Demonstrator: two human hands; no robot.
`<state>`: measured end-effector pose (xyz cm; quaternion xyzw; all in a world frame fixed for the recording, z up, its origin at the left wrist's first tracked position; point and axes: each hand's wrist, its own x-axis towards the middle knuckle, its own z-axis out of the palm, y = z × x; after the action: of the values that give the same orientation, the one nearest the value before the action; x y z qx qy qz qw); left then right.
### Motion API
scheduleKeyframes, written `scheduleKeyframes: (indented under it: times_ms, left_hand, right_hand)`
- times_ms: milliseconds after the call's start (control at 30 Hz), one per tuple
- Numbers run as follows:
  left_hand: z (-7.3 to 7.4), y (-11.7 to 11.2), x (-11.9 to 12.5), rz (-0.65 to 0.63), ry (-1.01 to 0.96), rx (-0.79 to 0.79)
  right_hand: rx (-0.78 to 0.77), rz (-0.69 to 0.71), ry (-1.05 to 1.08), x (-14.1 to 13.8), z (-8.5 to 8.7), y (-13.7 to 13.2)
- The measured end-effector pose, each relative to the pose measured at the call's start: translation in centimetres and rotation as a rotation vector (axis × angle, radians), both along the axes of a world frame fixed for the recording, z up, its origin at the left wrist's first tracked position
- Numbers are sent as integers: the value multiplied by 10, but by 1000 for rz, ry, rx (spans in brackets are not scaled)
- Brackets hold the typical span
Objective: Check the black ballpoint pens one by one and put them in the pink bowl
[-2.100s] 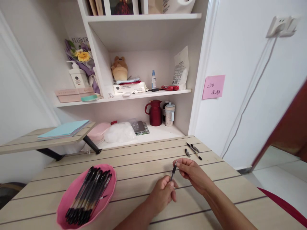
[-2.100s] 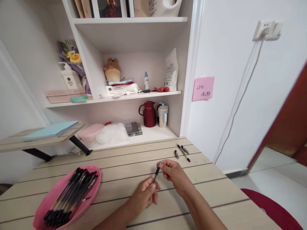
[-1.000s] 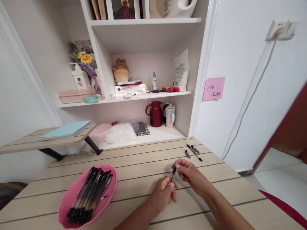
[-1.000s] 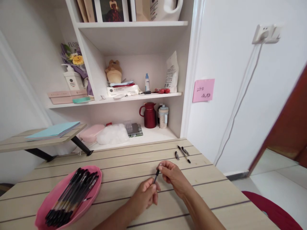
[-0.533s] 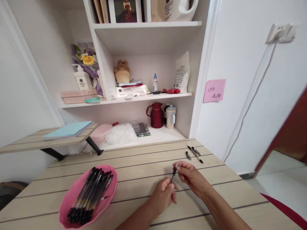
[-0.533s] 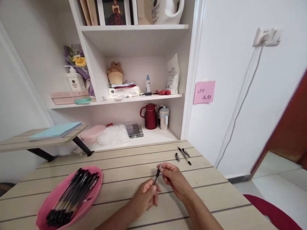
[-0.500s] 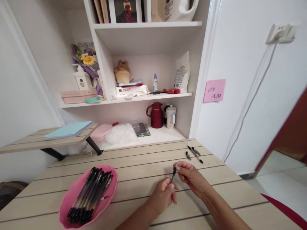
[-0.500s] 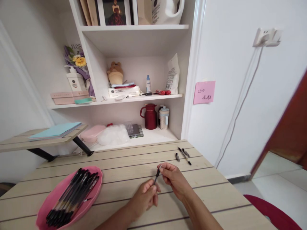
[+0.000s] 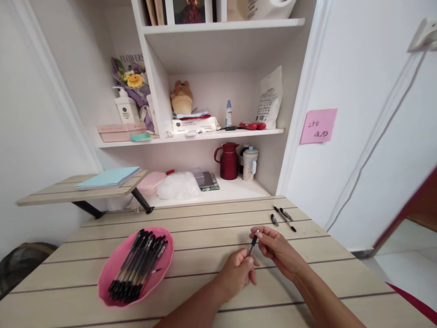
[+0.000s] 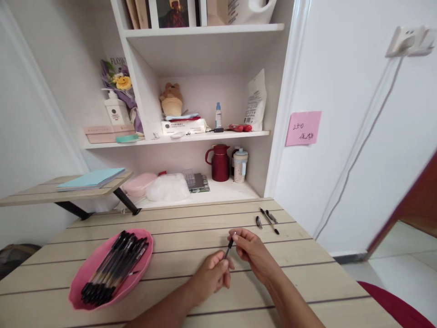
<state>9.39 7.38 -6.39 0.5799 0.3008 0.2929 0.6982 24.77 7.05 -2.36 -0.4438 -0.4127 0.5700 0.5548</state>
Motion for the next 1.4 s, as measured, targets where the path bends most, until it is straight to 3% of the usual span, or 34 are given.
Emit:
scheduleKeyframes:
  times_ms: [667, 767, 867, 967, 1133, 1267, 1333, 1400]
  left_hand:
    - [3, -1, -1, 11, -42, -24]
    - [5, 0, -2, 33, -73, -65]
    - [5, 1, -3, 45, -92, -100]
    - [4, 1, -3, 50, -112, -124]
    - [0, 3, -5, 83, -176, -185]
    - [3, 3, -6, 77, -180, -199]
    - [6, 3, -6, 70, -169, -196]
    - [8, 3, -6, 64, -161, -188]
  right_hand:
    - [33, -32, -87, 3, -2, 6]
    - [87, -136, -354, 22, 2, 23]
    - [-4, -404, -1054, 49, 3, 48]
    - [-64, -463, -1220, 66, -2, 68]
    - [-85, -431, -1180, 59, -13, 77]
    - [-67, -305, -1052, 44, -8, 71]
    - [-15, -236, -908, 36, 0, 62]
    - [73, -178, -606, 28, 10, 52]
